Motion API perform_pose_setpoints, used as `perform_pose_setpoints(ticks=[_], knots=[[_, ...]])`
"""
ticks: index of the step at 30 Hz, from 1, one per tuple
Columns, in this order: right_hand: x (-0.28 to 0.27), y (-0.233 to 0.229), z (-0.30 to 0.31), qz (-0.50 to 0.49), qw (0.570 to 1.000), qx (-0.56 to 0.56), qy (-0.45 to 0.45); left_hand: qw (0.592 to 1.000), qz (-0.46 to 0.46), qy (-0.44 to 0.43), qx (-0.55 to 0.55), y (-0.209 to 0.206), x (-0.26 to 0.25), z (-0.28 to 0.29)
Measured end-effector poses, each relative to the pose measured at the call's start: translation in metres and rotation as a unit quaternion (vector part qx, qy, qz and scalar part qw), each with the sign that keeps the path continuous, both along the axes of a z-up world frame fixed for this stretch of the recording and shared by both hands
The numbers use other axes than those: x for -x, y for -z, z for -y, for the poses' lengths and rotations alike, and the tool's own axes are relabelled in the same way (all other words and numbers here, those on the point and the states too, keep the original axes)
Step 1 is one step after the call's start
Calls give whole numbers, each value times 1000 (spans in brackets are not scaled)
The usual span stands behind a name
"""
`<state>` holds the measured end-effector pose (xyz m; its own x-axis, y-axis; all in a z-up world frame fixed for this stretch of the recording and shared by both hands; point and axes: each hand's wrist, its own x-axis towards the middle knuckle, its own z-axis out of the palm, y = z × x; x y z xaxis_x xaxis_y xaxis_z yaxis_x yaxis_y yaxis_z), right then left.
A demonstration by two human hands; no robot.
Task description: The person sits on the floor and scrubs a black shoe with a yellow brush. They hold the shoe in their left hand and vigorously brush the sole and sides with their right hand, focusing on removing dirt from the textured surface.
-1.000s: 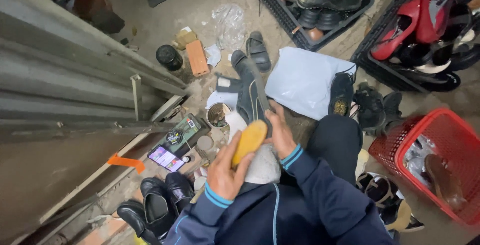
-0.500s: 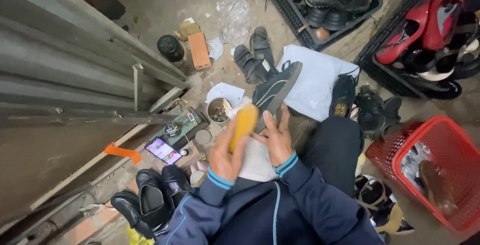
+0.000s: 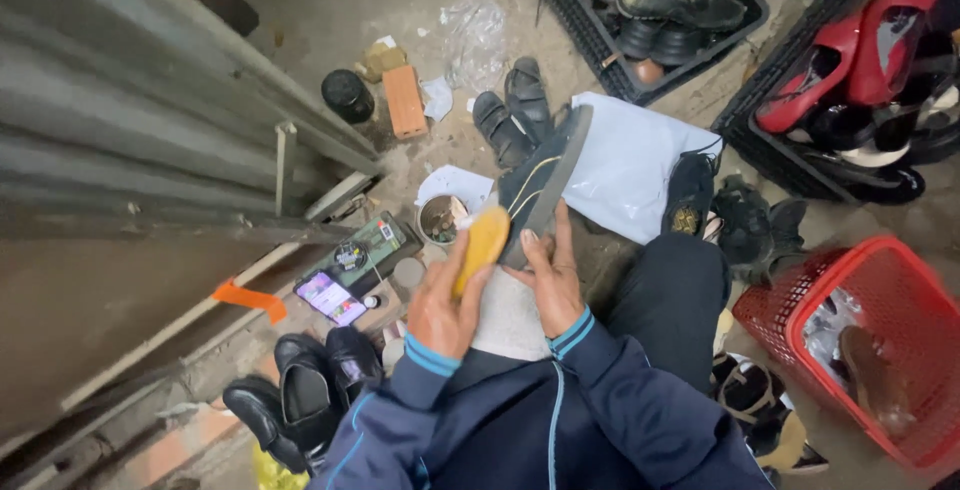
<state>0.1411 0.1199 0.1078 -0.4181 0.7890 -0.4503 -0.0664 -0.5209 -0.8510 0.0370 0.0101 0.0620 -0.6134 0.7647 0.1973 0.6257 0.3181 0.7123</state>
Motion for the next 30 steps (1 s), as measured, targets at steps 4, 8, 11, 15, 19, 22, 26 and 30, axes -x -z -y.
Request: perform_pose_setpoints(ticks=[4,8,11,15,19,22,26,30], knots=[[-1,7,2,-5,1000,-2,2,1000,-1,-2,-9,-18,-6,1],[-8,39,-5,23,1000,8,-17,998,-1,60,24,-26,-12,21],[-7,21,12,38,994,-35,-97,999,9,33,5,-29,2,12],[-27,28,18,77,977,-67,-189,1000,-28,-4,10,-32,27,-4],[-45,55,14,52,978,-103,-173,997,12,75,9,-39,6,9],[-58,57,21,27,973,-135,-186,996,50,72,-23,-35,15,3],[-69,109,6,0,979,-126,-162,996,55,63,-36,-13,17,-7],[-68,78,13,14,981,-105,-162,998,54,33,-30,-16,15,-17]])
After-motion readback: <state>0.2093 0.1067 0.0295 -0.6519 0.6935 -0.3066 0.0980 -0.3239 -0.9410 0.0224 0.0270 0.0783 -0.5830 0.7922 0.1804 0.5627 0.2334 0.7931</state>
